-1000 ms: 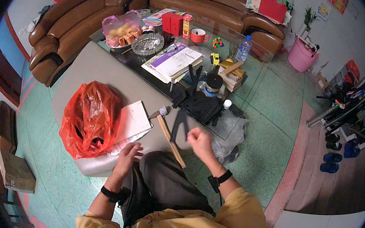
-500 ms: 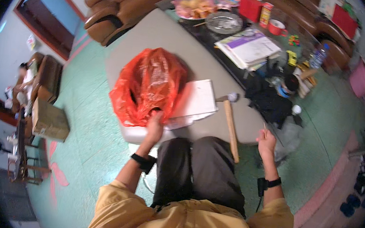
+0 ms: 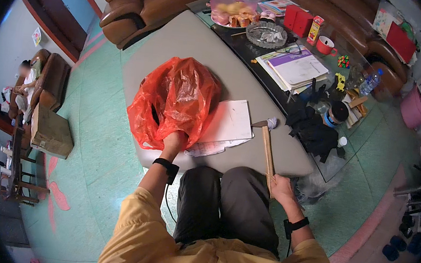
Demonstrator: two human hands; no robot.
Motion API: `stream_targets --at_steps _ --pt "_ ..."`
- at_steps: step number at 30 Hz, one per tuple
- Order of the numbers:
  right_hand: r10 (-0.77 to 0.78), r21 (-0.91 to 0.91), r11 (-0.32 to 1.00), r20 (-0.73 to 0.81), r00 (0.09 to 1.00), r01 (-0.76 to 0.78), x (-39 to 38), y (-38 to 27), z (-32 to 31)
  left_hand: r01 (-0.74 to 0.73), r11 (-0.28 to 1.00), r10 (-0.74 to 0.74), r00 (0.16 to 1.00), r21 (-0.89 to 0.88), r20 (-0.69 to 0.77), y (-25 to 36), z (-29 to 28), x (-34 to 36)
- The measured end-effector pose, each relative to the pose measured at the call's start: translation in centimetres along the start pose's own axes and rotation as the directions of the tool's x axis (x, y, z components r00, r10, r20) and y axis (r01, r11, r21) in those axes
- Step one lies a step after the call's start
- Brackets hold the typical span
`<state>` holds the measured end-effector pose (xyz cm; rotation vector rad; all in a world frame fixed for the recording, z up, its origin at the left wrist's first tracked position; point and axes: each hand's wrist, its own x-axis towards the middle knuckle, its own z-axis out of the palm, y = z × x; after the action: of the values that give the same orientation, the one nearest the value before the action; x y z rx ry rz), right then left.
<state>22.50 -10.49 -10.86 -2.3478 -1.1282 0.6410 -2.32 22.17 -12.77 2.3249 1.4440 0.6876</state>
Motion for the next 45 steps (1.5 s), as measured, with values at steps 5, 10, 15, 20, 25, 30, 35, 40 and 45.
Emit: stream_targets --at_steps 5,10,15,20,25,30,35,40,45 --pt "-0.02 -0.03 0.999 0.021 1.0 0.02 -0.2 -0.9 -0.6 0.004 0.994 -0.008 0.999 -0.11 -0.039 0.8 -2.8 -2.0" --pt "-0.155 0.109 0.981 -0.083 0.984 0.163 -1.9 -5.7 -1.6 0.02 0.94 -0.049 0.996 -0.34 -0.075 7.6 -11.2 -7.3" --pt "-0.485 0.172 0.807 -0.35 0.801 0.564 -4.1 -12.8 -3.0 -0.046 0.796 0.053 0.999 -0.603 -0.006 11.0 -13.9 -10.9" --pt "-0.669 -0.064 0.732 -0.257 0.697 0.679 -6.9 -16.2 -5.9 0.575 0.348 0.014 0.787 -0.74 0.617 16.6 -14.4 -13.7" --pt "-0.678 -0.145 0.732 -0.25 0.691 0.666 -7.4 -13.1 -5.4 0.686 0.3 0.136 0.656 -0.662 0.742 17.5 -13.7 -14.4" --pt "-0.701 -0.057 0.705 -0.209 0.682 0.707 -8.1 -12.9 -5.5 0.619 0.464 0.077 0.684 -0.634 0.725 18.6 -13.3 -14.9" --pt "-0.54 -0.087 0.835 -0.314 0.781 0.543 -8.9 -12.9 -3.8 -0.006 0.796 0.19 0.952 -0.605 0.241 19.1 -12.7 -16.3" --pt "-0.507 0.124 0.821 -0.289 0.812 0.557 -9.7 -12.9 -3.7 0.389 0.42 0.111 0.875 -0.82 0.472 17.6 -11.2 -16.2" --pt "-0.527 0.117 0.8 -0.335 0.781 0.589 -9.2 -13.0 -4.5 0.508 0.329 0.209 0.783 -0.796 0.586 17.3 -11.0 -16.2"
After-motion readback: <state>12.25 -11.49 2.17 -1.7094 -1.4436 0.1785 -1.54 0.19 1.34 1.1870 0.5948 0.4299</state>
